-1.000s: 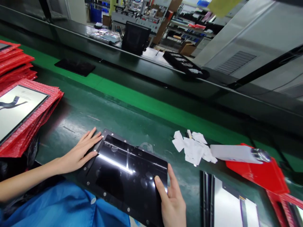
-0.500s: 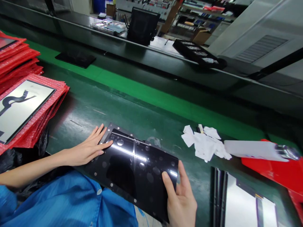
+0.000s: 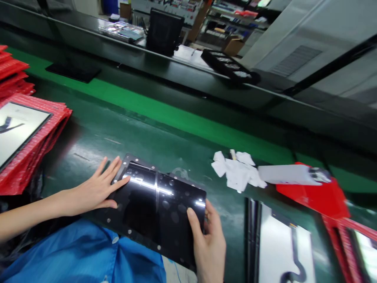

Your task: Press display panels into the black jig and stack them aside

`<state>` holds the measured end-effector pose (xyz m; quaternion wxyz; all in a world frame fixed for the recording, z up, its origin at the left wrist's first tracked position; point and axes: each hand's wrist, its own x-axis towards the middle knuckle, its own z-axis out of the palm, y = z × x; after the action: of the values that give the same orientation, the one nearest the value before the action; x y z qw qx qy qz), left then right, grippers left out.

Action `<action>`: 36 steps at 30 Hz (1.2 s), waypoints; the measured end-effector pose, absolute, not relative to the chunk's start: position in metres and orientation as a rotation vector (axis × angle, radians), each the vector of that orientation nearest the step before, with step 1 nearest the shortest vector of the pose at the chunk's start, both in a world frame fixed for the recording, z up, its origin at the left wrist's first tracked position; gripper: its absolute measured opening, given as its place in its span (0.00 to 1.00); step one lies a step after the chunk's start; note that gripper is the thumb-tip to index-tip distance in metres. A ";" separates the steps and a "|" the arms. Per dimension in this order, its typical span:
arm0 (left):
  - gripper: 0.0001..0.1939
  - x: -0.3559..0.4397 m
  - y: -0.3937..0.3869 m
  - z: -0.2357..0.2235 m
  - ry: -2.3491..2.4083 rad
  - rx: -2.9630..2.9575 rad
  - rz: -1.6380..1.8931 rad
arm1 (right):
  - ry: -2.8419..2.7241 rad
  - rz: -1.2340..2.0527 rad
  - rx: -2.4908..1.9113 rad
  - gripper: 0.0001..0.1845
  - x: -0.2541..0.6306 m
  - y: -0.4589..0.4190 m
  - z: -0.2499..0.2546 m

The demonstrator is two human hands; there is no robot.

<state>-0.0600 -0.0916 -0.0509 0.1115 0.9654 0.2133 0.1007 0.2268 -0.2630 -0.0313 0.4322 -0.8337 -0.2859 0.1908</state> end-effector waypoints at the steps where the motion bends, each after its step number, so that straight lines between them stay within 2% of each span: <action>1: 0.44 -0.060 -0.092 -0.052 0.630 2.850 0.314 | -0.852 0.417 -2.077 0.34 0.233 -0.265 -0.033; 5: 0.38 -0.063 -0.091 -0.060 0.652 2.926 0.372 | -1.355 0.246 -2.117 0.21 0.262 -0.270 -0.035; 9: 0.29 -0.058 -0.084 -0.069 0.687 2.991 0.446 | -1.625 0.133 -2.157 0.17 0.285 -0.268 -0.034; 12: 0.27 -0.044 -0.076 -0.070 0.806 2.992 0.507 | -1.787 0.102 -2.123 0.21 0.295 -0.263 -0.034; 16: 0.36 -0.028 -0.073 -0.066 0.865 2.964 0.523 | -2.021 -0.027 -2.197 0.29 0.298 -0.257 -0.034; 20: 0.39 -0.025 -0.077 -0.067 0.890 2.908 0.481 | -2.194 -0.096 -2.144 0.31 0.296 -0.255 -0.039; 26: 0.42 -0.021 -0.075 -0.069 0.923 2.831 0.534 | -2.058 -0.097 -2.115 0.30 0.293 -0.251 -0.061; 31: 0.39 -0.022 -0.074 -0.066 0.931 2.868 0.513 | -1.948 -0.015 -2.082 0.24 0.289 -0.250 -0.057; 36: 0.36 -0.051 -0.084 -0.078 0.870 2.818 0.460 | -1.673 0.409 -1.941 0.25 0.277 -0.288 -0.045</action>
<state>-0.0514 -0.0836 -0.0783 0.0784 0.9412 0.2906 0.1536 0.2773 -0.2876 -0.0446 0.2698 -0.7202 -0.6208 0.1519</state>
